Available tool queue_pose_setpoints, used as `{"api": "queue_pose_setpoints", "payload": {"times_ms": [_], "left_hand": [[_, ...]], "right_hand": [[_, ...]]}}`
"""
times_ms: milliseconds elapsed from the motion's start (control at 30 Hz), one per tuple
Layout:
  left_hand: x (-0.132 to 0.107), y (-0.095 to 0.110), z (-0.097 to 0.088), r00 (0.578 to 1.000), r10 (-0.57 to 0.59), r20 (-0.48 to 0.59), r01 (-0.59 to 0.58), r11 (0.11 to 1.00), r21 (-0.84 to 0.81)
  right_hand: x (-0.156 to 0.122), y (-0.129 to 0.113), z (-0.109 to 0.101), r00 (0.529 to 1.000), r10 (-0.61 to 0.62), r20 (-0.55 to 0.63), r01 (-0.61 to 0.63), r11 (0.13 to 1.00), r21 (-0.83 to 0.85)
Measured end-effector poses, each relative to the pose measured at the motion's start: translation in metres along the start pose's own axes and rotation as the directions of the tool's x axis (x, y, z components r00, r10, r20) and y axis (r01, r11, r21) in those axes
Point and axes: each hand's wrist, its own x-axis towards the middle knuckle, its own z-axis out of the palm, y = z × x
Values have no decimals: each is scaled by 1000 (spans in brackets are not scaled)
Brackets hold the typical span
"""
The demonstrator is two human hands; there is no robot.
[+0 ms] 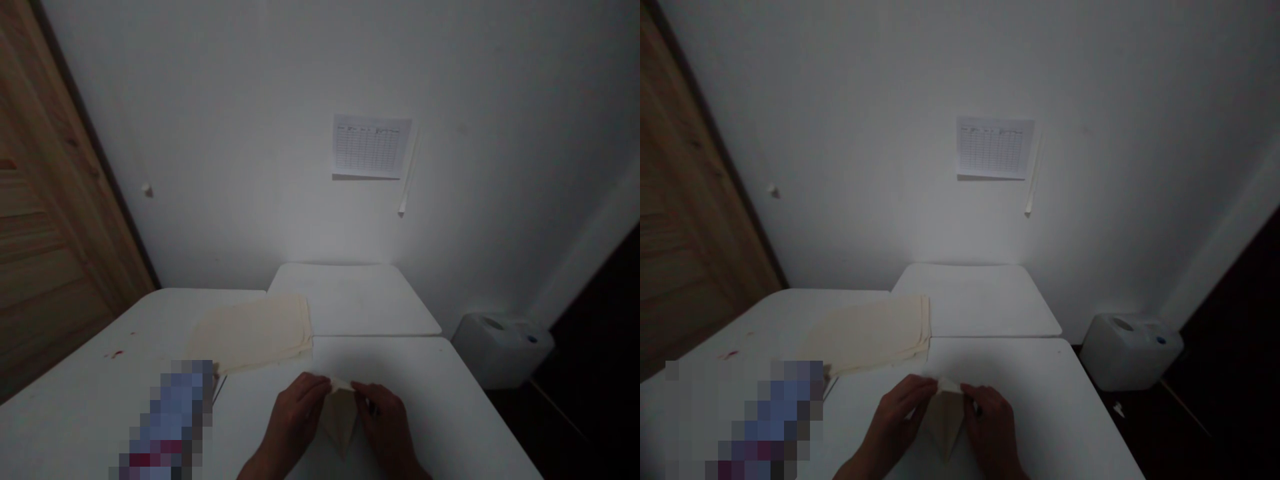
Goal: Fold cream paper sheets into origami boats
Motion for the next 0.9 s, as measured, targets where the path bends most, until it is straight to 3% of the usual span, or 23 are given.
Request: {"api": "queue_pose_setpoints", "payload": {"times_ms": [167,367,533,700,800,900], "left_hand": [[-10,4,-3,990,118,77,-129,979,160],[-16,10,1,974,123,189,-161,967,197],[-20,9,6,993,-71,96,59,992,114],[-23,5,10,973,-229,20,230,969,-90],[-24,4,13,937,-349,-28,336,919,-207],[-25,6,15,868,-496,26,487,840,-242]], "right_hand": [[-1,10,-4,999,-1,52,-1,999,38],[-5,19,-4,999,28,33,-30,998,49],[-5,15,-7,998,43,37,-45,998,36],[-2,11,-6,998,46,41,-47,999,12],[-1,10,-5,998,56,12,-56,998,41],[0,11,-5,997,71,-32,-69,996,63]]}}
